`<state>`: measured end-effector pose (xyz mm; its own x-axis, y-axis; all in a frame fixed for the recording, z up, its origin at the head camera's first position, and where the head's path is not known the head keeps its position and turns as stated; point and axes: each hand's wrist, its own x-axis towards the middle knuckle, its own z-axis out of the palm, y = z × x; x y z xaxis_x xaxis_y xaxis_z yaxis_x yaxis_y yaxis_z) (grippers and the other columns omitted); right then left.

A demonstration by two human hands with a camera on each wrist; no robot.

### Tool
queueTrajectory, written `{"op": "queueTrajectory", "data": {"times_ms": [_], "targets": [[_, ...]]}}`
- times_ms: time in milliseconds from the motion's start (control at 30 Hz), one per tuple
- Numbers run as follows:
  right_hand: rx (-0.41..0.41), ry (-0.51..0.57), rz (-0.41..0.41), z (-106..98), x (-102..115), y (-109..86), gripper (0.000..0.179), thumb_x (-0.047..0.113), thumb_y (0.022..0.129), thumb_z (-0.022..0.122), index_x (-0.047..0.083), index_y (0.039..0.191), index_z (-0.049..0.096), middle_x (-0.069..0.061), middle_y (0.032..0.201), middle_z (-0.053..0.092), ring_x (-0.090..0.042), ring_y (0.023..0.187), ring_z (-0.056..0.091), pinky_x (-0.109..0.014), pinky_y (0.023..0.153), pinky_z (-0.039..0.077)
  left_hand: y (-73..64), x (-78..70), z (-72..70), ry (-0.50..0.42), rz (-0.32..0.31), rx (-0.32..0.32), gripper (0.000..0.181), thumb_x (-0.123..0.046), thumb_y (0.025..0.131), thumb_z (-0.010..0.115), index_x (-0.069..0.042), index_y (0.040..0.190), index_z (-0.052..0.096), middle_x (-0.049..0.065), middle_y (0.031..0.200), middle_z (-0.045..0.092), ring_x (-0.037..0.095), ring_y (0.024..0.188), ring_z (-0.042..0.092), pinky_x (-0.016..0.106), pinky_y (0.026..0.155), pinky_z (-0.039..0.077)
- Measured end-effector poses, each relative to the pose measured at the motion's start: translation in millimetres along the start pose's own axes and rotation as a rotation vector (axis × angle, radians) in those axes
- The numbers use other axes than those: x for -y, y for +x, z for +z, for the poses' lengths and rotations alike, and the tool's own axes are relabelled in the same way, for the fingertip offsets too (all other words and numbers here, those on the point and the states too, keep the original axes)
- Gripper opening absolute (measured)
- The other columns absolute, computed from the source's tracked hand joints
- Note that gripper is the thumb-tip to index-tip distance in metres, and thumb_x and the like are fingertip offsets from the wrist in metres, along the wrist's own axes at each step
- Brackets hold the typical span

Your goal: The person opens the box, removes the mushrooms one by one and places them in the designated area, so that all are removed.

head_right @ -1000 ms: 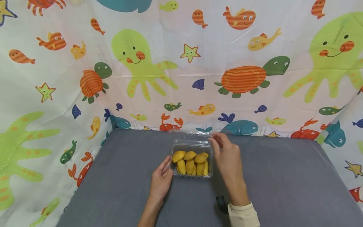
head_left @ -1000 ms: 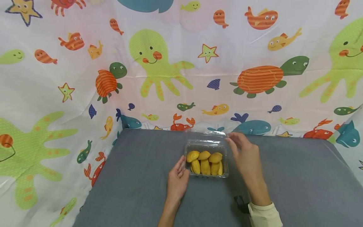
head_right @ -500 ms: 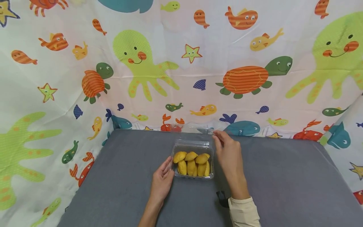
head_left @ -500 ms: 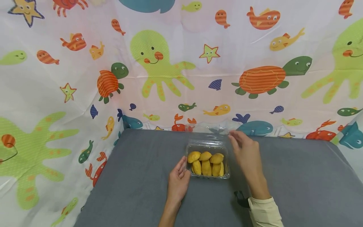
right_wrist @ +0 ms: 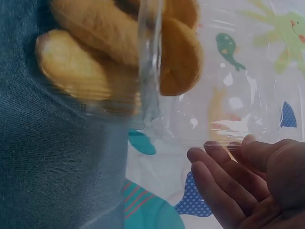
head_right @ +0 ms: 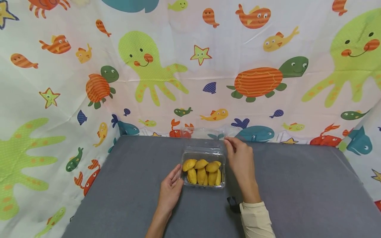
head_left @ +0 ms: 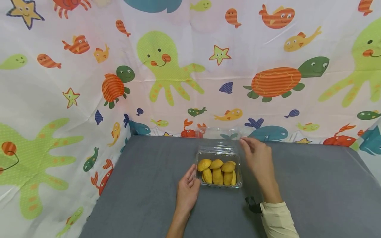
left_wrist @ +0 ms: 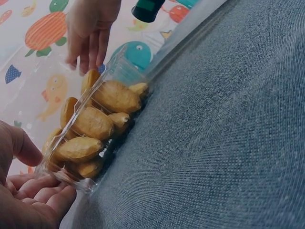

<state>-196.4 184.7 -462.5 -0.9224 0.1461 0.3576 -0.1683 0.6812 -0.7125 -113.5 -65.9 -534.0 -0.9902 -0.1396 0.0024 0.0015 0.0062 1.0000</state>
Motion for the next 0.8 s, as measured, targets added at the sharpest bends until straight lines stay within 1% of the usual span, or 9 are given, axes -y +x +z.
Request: {"op": "queueTrajectory", "data": {"times_ms": [167, 433, 633, 800], "targets": [[0.003, 0.02, 0.023, 5, -7, 0.7, 0.029, 0.026, 0.105, 0.069, 0.003, 0.12, 0.078, -0.017, 0.112, 0.079, -0.038, 0.104, 0.077, -0.059, 0.087, 0.06, -1.2, -1.2, -1.1, -0.003, 0.01, -0.004, 0.06, 0.003, 0.094, 0.059, -0.003, 0.153, 0.054, 0.013, 0.153, 0.057, 0.027, 0.142, 0.053, 0.023, 0.105, 0.048], [0.009, 0.022, 0.041, 11, -14, 0.5, 0.026, 0.023, 0.103, 0.072, 0.005, 0.12, 0.08, -0.015, 0.107, 0.08, -0.035, 0.096, 0.079, -0.056, 0.081, 0.062, -3.2, -3.4, -2.7, -0.008, 0.005, -0.016, 0.06, 0.004, 0.093, 0.06, -0.004, 0.152, 0.056, 0.013, 0.152, 0.058, 0.026, 0.141, 0.054, 0.029, 0.107, 0.048], [0.023, 0.024, 0.084, 13, -15, 0.1, 0.026, 0.023, 0.102, 0.072, 0.006, 0.122, 0.079, -0.014, 0.105, 0.081, -0.035, 0.095, 0.079, -0.055, 0.08, 0.063, -4.3, -1.7, -3.1, 0.004, 0.012, -0.025, 0.06, 0.006, 0.093, 0.059, -0.003, 0.152, 0.056, 0.014, 0.151, 0.059, 0.027, 0.14, 0.055, 0.037, 0.11, 0.048], [0.035, 0.022, 0.102, 14, -15, -0.8, 0.028, 0.022, 0.102, 0.073, 0.006, 0.125, 0.078, -0.014, 0.106, 0.08, -0.034, 0.095, 0.079, -0.053, 0.078, 0.063, -6.4, -1.3, -2.8, 0.005, 0.019, -0.026, 0.059, 0.005, 0.093, 0.06, -0.002, 0.152, 0.056, 0.014, 0.151, 0.059, 0.027, 0.141, 0.054, 0.04, 0.112, 0.047]]}}
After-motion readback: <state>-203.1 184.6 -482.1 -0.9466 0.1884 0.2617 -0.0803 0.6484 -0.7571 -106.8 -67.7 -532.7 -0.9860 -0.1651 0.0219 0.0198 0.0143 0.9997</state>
